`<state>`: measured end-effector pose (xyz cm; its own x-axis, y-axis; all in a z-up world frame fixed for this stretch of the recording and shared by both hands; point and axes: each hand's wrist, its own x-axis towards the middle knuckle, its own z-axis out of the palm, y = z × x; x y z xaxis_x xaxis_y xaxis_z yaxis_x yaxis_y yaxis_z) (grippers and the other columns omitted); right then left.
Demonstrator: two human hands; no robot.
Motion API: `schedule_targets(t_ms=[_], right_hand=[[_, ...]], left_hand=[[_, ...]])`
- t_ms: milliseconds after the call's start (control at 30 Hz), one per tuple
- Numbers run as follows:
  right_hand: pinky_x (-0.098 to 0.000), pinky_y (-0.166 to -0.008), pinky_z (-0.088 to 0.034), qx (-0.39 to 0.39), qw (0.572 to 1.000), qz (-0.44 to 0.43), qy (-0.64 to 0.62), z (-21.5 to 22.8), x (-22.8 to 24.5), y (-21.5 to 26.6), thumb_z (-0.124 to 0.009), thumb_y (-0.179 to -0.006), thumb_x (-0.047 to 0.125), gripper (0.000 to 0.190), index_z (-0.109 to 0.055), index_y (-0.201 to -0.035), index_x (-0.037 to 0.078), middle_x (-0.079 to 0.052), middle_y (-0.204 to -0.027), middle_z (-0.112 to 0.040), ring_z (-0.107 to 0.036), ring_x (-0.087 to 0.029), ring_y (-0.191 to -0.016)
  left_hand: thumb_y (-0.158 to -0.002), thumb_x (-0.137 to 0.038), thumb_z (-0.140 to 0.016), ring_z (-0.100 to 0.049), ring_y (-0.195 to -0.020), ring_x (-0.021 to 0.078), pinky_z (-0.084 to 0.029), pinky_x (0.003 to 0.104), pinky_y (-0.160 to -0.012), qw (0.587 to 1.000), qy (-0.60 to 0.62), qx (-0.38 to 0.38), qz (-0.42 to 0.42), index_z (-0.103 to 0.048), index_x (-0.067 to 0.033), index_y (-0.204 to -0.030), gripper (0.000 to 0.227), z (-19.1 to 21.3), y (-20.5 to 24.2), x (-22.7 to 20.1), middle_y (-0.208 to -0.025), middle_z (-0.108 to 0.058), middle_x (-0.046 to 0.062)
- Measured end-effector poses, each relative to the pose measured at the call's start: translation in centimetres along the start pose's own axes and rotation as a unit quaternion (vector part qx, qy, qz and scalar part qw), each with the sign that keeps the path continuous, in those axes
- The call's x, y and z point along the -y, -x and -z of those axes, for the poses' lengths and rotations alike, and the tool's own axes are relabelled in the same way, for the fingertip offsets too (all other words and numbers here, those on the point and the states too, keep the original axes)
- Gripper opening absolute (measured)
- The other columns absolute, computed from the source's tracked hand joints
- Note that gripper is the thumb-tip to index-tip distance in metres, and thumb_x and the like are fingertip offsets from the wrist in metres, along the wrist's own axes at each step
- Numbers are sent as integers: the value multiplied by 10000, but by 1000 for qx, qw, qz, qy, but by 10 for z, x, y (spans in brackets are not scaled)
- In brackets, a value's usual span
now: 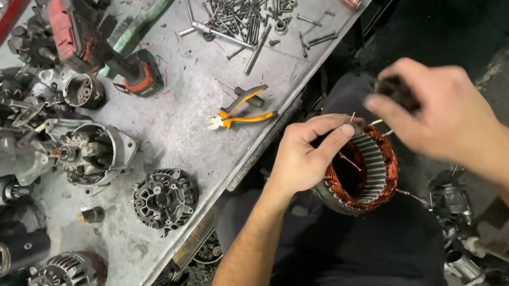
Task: The person is working on a cylindrical electrical component, likely a stator, using a small metal tool to scrape or clean the copper windings. They hold the component in their left hand and use the tool with their right hand, occasionally rotating the object to access different areas.
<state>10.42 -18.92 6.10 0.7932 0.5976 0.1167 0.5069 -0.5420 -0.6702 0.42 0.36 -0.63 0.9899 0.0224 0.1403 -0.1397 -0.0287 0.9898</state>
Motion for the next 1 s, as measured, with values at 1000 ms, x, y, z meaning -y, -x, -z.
schedule_targets(t_ms=[1000], right_hand=[[-421,-406,-492,-13,899,159,409,-3,-16,8,-598,-960,415,434,-518,-650,122,-85,-496,-590,-631,-300,-438]], left_hand=[[-997,-157,-698,-743,-959,123,-591,267,-879,999,-34,-27,6,-752,5,-1127,215,-4,-4,-5,-1078,-798,110]])
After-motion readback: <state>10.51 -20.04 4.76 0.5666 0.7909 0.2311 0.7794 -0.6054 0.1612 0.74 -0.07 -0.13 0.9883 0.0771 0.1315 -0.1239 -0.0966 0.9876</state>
